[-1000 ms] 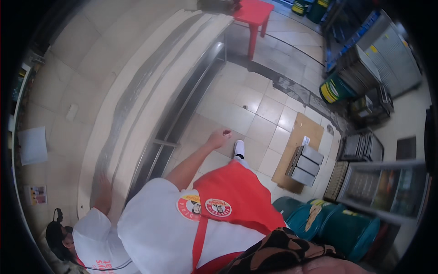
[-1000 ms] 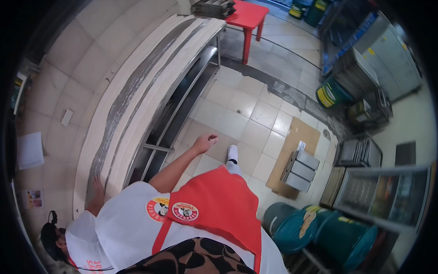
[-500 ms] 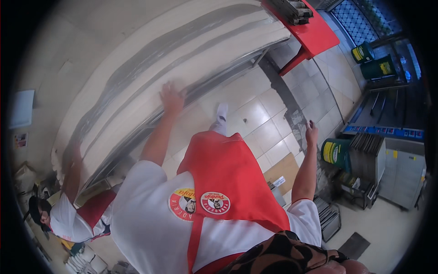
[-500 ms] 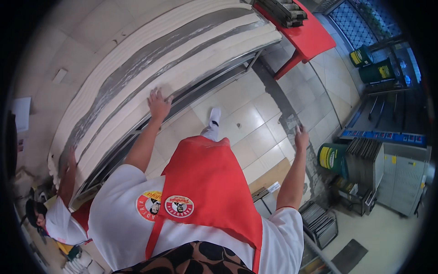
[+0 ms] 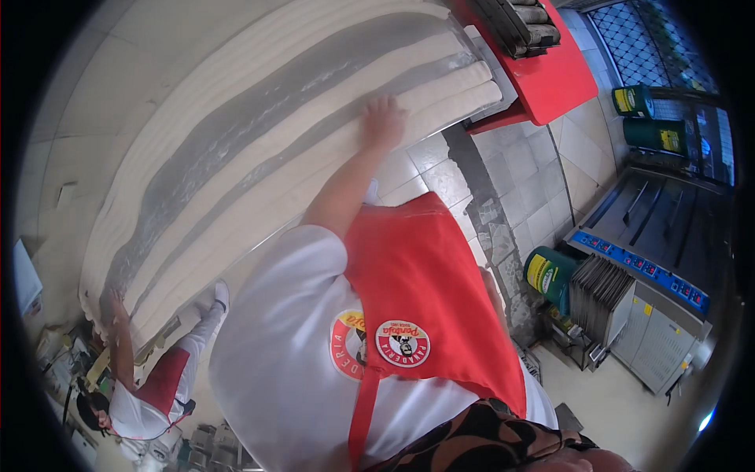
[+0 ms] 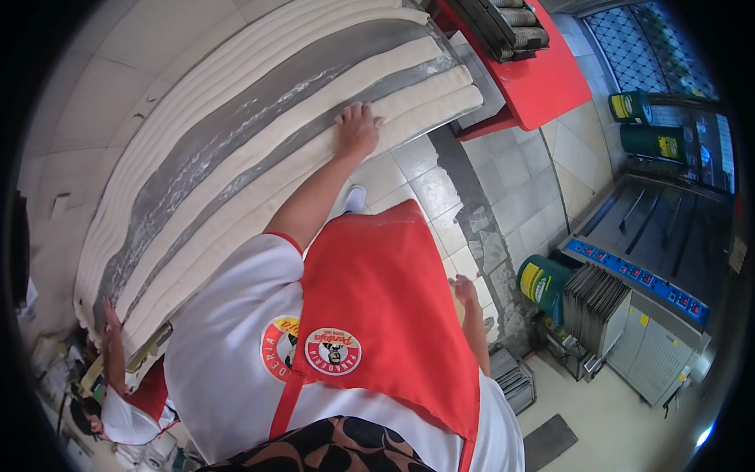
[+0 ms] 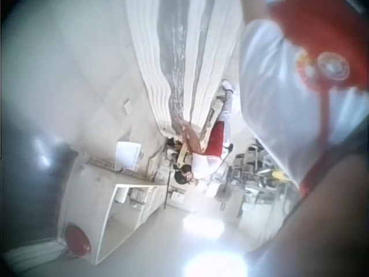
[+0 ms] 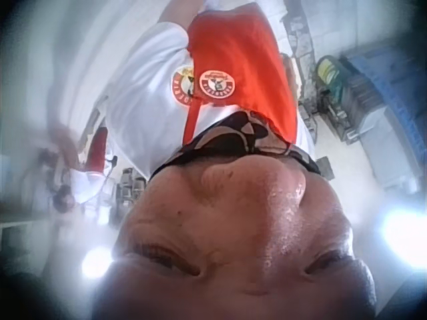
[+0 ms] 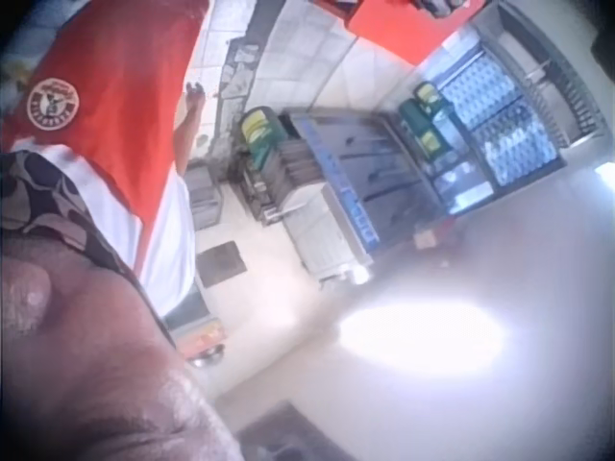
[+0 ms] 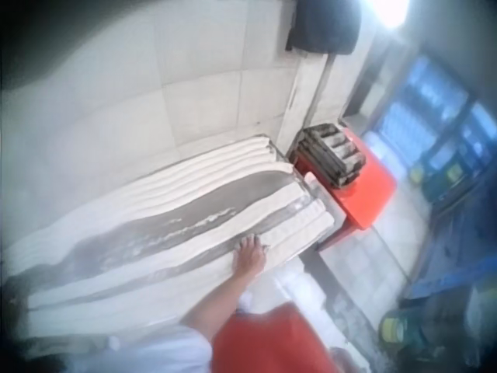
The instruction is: The person stands at a long metal table, using their hands to roll and stretch long strands of dough, working alongside another individual in a bakery setting.
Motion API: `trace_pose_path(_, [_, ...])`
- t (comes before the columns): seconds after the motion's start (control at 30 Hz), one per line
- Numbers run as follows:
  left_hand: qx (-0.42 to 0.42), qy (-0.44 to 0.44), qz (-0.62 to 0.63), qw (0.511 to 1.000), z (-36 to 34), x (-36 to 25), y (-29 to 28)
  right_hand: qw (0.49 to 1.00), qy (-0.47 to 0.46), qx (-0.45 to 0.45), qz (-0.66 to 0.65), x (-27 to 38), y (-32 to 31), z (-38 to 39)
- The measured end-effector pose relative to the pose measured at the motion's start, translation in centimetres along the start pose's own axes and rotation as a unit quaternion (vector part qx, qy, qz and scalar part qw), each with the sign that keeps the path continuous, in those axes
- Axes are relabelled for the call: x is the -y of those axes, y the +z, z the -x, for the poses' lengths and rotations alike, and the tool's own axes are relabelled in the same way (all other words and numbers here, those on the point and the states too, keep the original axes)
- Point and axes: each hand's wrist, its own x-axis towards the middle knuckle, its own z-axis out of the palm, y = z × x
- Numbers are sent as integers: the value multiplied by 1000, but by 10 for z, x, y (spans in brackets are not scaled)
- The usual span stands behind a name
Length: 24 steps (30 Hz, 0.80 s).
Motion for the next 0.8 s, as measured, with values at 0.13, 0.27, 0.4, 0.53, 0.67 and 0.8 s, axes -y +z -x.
trace_pose_path(0.13, [-28,3,-86,996,-31,15,-5,946,-45,43,319,91,49,-77])
trace_pose_path(0.27, [-20,-21,-77,997,-60,-11,14,934,-94,-44,341,256,-5,-111])
trace_pose_path(0.4, [46,10,-33,998,-115,-74,47,901,-313,-139,266,395,-85,-193])
trace_pose_path(0.53, [72,11,-62,995,-157,-88,66,866,-449,-119,187,663,-50,-209])
trace_pose_path(0.67, [124,-29,-84,988,-178,-77,43,828,-538,-7,160,812,-9,-219])
trace_pose_path(0.8, [-15,-123,-164,979,-203,-54,35,782,-541,-48,306,847,43,-292])
